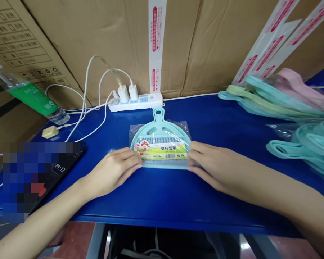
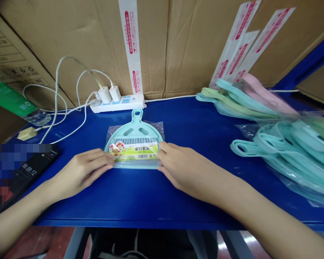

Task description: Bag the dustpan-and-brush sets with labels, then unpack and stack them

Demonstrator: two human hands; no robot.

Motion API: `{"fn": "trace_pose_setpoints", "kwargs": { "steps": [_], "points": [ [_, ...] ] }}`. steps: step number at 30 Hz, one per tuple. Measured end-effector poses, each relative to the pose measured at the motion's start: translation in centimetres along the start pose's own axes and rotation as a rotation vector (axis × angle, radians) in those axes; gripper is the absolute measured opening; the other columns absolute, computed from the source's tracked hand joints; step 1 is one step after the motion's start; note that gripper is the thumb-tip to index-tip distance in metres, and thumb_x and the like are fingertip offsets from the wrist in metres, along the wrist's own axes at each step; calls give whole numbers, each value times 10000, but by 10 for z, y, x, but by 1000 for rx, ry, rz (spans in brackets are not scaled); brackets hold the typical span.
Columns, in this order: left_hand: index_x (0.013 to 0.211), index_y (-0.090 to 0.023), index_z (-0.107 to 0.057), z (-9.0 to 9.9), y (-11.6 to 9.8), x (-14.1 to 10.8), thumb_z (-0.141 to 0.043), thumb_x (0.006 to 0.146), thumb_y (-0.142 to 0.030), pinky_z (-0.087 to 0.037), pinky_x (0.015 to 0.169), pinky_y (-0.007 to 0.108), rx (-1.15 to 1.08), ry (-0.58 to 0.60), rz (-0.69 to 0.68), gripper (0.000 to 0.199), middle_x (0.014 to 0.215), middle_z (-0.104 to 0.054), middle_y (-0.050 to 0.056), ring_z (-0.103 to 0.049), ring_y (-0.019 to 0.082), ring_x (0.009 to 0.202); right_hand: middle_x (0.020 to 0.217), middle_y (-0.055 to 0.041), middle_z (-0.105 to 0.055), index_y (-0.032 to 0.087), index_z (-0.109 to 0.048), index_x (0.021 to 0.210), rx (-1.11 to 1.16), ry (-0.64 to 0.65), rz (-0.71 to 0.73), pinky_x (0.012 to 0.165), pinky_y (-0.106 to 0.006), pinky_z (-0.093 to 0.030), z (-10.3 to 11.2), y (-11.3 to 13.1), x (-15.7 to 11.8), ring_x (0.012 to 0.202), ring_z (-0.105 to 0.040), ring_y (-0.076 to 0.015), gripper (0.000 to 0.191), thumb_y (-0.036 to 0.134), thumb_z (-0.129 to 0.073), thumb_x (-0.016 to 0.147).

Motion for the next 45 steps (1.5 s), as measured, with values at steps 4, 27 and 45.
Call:
{"fn": "trace_pose_setpoints", "kwargs": {
  "steps": [4, 27, 45],
  "points": [
    [926, -171, -603, 1, 4, 2, -415, 1009, -224, -528, 682, 266, -14, -28, 109, 212, 857, -690, 25, -667, 162, 761, 858, -69, -586, 190, -539, 760, 140, 74, -96, 601, -303, -446, -3, -6, 4, 668, -584, -179, 219, 126, -416, 930],
    [739, -177, -537, -6, 16, 11, -498, 885, -149, -397, 528, 202, -108, -110, 268, 153, 711, -607, -18, -499, 82, 528, 523, 32, -534, 240, -348, 641, 454, 170, -472, 486, -256, -366, -7, -20, 13, 456, -543, -130, 281, 347, -417, 892],
    [891, -228, -401, -2, 25, 13, -556, 752, -104, -361, 500, 215, 67, -168, 400, 243, 651, -477, -72, -510, 127, 565, 497, 79, -427, 239, -300, 652, 475, 116, -521, 430, -241, -370, -10, -21, 16, 383, -563, -125, 268, 231, -449, 874]
  ]
}}
Point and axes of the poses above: each hand's wrist, its own x-axis towards the middle knuckle, its own z-axis out of the back of the hand, y = z × x, the point moved 5 cm from there along x, towards the middle knuckle
